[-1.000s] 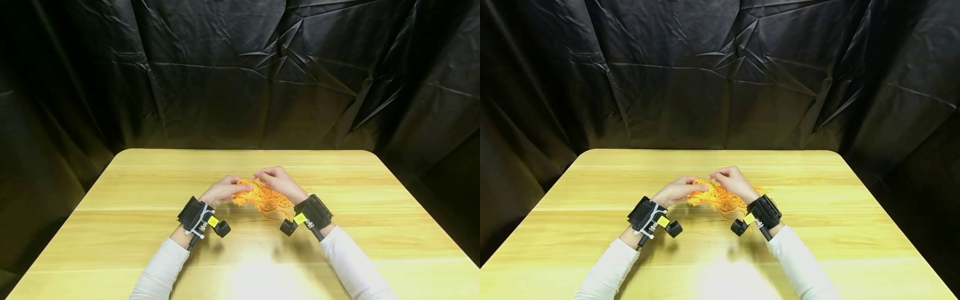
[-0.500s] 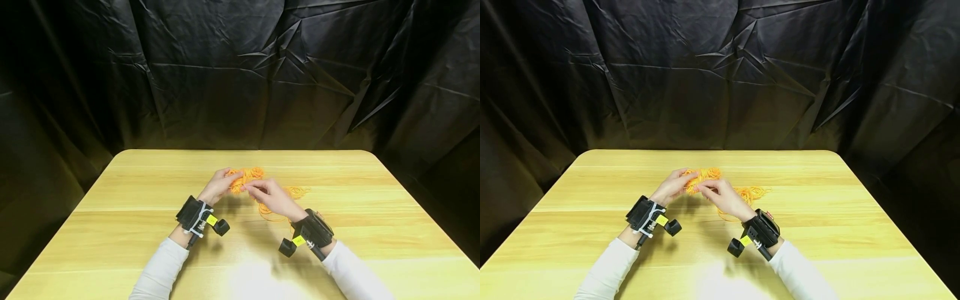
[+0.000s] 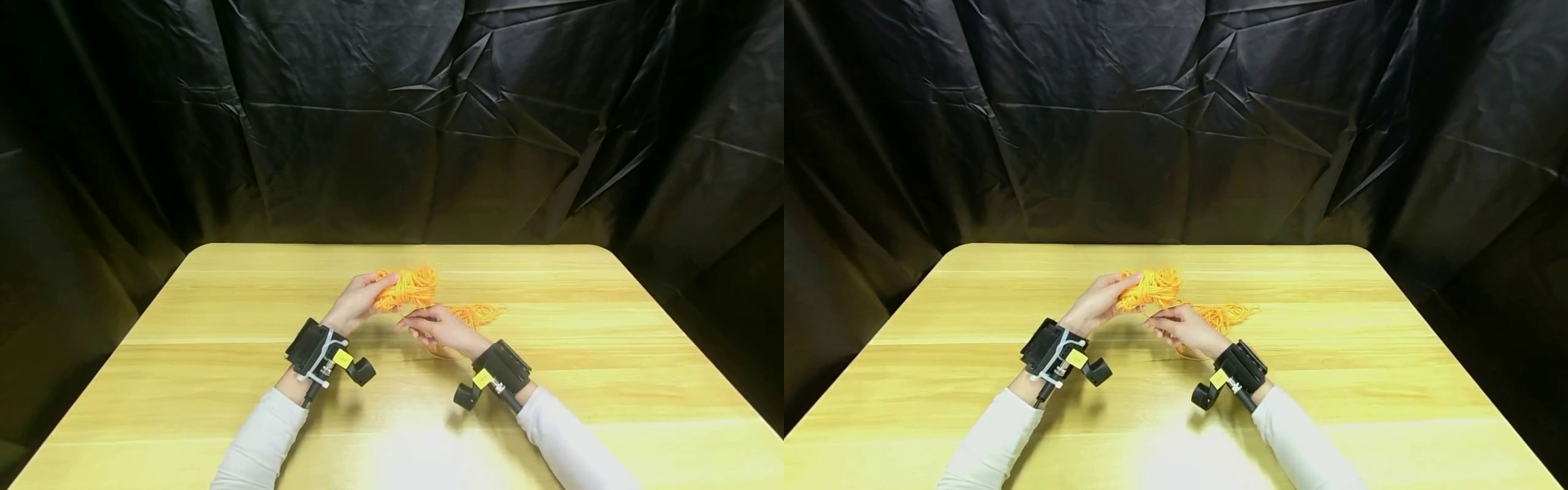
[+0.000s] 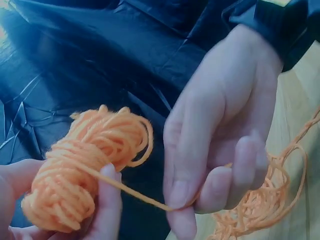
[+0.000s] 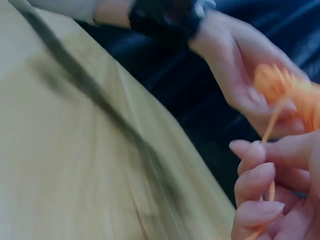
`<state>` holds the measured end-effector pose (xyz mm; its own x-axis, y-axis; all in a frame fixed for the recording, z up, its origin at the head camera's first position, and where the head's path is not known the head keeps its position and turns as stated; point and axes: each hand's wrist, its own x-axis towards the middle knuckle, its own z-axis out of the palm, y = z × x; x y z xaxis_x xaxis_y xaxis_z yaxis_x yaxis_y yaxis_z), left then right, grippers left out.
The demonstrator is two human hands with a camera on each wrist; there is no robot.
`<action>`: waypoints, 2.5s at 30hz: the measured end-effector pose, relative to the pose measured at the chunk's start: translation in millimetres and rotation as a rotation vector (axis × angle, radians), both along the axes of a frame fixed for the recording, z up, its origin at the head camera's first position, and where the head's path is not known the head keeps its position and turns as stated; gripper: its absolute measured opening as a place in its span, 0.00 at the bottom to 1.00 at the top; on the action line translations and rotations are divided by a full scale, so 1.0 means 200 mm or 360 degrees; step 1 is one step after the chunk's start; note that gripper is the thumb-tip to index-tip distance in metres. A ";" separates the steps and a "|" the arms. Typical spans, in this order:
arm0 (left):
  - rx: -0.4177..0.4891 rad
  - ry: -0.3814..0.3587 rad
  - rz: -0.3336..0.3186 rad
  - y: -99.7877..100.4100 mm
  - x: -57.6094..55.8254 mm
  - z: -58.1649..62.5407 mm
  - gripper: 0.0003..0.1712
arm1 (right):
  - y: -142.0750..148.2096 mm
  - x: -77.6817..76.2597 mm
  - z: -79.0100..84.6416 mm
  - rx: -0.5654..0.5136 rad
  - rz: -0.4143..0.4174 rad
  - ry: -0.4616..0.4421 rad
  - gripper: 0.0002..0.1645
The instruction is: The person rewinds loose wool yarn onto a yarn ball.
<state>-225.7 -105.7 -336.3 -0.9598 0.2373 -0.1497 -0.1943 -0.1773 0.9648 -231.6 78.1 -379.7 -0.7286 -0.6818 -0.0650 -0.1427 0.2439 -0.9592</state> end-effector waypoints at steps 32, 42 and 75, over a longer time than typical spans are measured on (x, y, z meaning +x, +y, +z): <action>-0.0376 0.0001 -0.0192 0.01 0.00 -0.05 0.18 | 0.03 -0.03 0.28 -0.0139 -0.0398 0.0143 0.19; -0.0258 -0.0015 0.0151 0.02 -0.01 -0.03 0.18 | -0.03 0.12 0.27 -0.0049 -0.0174 0.0449 0.15; -0.0155 -0.0130 -0.0215 0.01 0.01 -0.04 0.18 | 0.09 -0.11 -0.03 -0.0369 -0.0175 -0.0593 0.13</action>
<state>-224.7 -104.0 -343.6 -0.9038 0.3440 -0.2545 -0.2884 -0.0505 0.9562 -252.7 96.4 -386.2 -0.7533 -0.6292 -0.1914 0.2377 0.0108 -0.9713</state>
